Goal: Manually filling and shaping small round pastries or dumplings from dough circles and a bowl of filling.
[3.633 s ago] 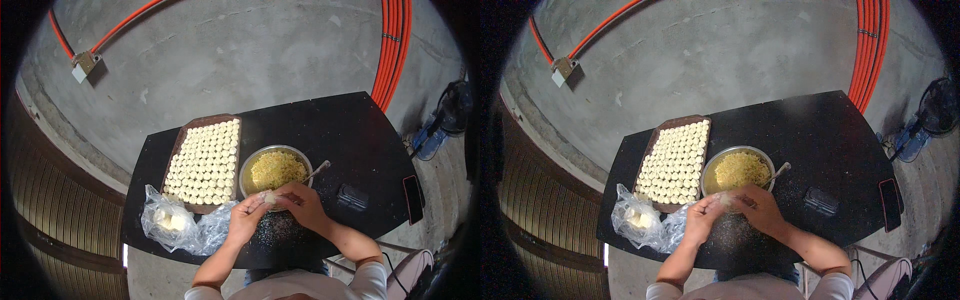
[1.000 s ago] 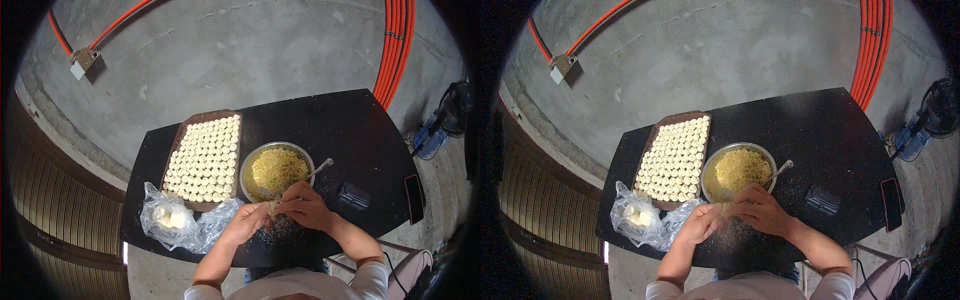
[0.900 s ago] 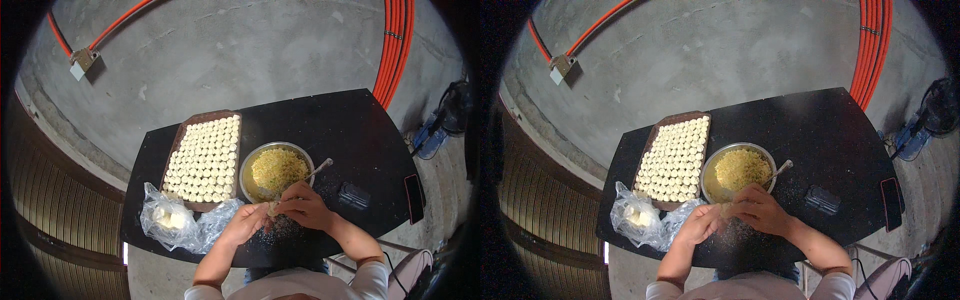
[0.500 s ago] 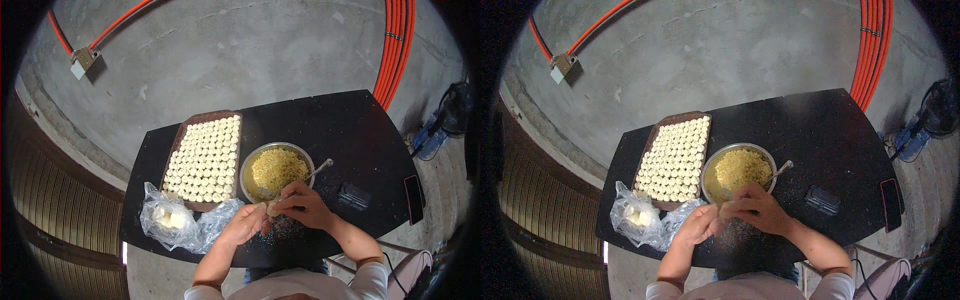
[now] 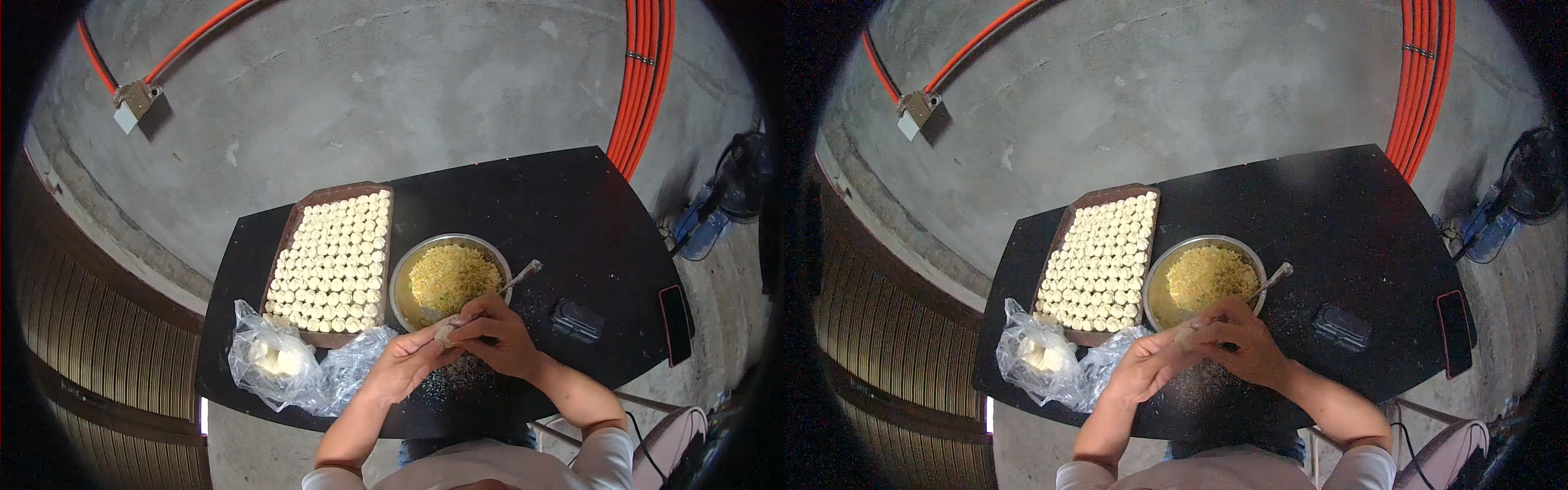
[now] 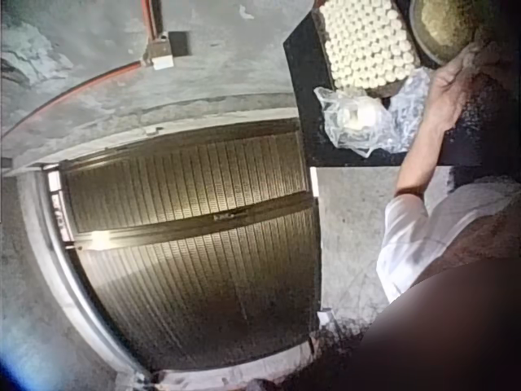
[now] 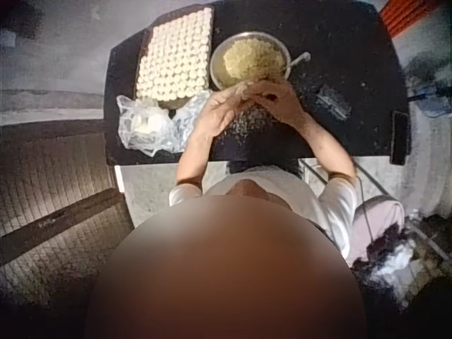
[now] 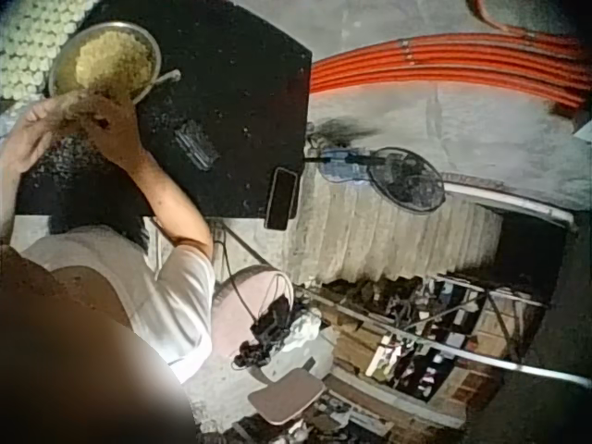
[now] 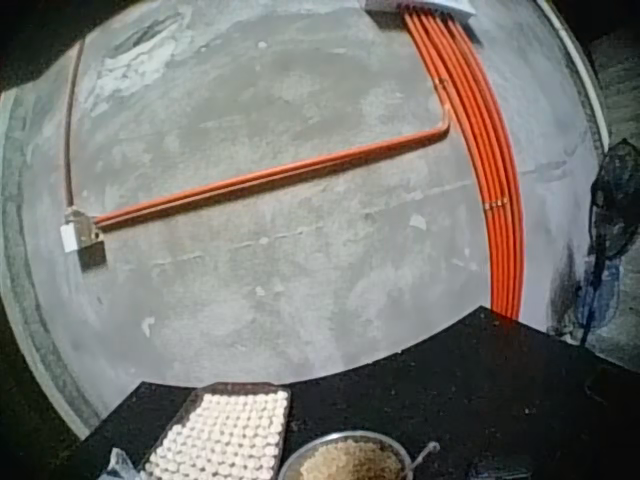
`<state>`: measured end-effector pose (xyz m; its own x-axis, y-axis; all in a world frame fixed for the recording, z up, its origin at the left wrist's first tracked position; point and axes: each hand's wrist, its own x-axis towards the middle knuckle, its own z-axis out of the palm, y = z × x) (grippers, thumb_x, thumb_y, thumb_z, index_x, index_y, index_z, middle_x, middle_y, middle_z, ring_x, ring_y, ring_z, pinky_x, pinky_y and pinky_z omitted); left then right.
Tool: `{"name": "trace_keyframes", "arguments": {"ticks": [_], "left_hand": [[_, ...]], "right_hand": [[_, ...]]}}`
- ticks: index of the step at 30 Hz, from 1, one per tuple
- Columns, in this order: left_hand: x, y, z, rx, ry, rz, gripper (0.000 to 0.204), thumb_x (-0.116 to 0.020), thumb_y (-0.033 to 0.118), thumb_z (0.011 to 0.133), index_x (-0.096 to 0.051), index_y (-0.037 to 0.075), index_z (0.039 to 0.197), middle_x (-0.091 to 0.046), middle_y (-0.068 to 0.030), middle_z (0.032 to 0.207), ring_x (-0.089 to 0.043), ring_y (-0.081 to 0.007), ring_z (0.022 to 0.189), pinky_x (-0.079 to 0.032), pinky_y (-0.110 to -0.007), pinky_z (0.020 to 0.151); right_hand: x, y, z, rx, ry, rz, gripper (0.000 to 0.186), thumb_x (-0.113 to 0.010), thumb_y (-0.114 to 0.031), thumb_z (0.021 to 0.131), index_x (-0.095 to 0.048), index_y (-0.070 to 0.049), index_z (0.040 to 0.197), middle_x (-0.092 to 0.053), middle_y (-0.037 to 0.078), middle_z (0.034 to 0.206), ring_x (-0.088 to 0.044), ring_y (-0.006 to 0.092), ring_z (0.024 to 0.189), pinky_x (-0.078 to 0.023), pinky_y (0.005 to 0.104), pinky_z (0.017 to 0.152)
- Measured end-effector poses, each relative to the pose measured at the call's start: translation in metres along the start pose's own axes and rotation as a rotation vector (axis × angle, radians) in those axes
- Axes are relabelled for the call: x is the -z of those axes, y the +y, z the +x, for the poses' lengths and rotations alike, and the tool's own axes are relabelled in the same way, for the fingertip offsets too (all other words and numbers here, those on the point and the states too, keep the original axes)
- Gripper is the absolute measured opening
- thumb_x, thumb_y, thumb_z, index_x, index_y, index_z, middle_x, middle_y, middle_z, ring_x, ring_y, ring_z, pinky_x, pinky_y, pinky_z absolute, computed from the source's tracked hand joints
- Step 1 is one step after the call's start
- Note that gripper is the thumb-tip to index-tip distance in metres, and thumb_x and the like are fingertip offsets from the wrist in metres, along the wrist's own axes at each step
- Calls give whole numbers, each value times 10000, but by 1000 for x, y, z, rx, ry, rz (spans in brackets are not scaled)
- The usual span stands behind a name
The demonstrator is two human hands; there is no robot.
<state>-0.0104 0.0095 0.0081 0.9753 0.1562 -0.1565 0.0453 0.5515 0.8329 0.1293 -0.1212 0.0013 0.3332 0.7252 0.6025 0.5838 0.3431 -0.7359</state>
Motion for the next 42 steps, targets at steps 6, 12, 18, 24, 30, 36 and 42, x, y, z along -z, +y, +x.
{"name": "trace_keyframes", "arguments": {"ticks": [6,12,18,24,30,36,42], "left_hand": [[2,0,0,-4,-43,-84,397,-404,119,955,-355,-12,1327,-453,-110,1287,-466,-191,1159,-411,-375,986],[5,0,-2,-1,-108,-81,395,-382,127,963,-348,-8,1332,-466,-113,1273,-477,-198,1149,-418,-371,980],[9,-2,-2,4,-131,-92,394,-390,124,960,-351,-9,1329,-473,-127,1264,-488,-208,1143,-418,-365,975],[8,-1,0,-17,-155,-88,370,-403,113,953,-382,-20,1297,-493,-150,1234,-500,-215,1130,-427,-351,959],[4,2,-1,37,-132,-36,327,-439,88,933,-439,-24,1240,-524,-134,1193,-524,-200,1097,-444,-320,932],[3,-7,2,-30,-15,169,283,-493,25,897,-506,-21,1176,-590,-95,1092,-572,-166,1001,-467,-287,871],[2,-7,1,-45,47,207,246,-518,37,891,-550,-19,1129,-620,-82,1042,-583,-143,955,-478,-267,829]], "right_hand": [[-3,0,2,89,29,-119,246,-686,43,655,-662,-115,842,-515,38,897,-519,183,855,-444,291,719],[-4,-2,1,64,40,-85,246,-689,42,650,-664,-120,833,-519,33,898,-513,187,851,-434,294,731],[2,-2,2,18,-43,-89,296,-729,-65,677,-646,-123,956,-525,49,983,-497,213,936,-405,331,827],[0,3,1,-28,-142,-102,445,-760,-153,667,-602,-113,1081,-499,77,1083,-450,252,1058,-352,361,922],[-4,7,-2,9,-113,-153,442,-761,-134,639,-593,-116,1048,-496,81,1088,-445,260,1059,-351,373,923],[-14,6,-6,14,-4,-286,380,-748,-126,641,-567,-107,975,-497,83,1082,-450,265,1020,-351,383,898],[-13,2,-3,16,-48,-244,456,-755,-162,648,-566,-111,1059,-498,78,1111,-445,266,1053,-337,388,918]]}}
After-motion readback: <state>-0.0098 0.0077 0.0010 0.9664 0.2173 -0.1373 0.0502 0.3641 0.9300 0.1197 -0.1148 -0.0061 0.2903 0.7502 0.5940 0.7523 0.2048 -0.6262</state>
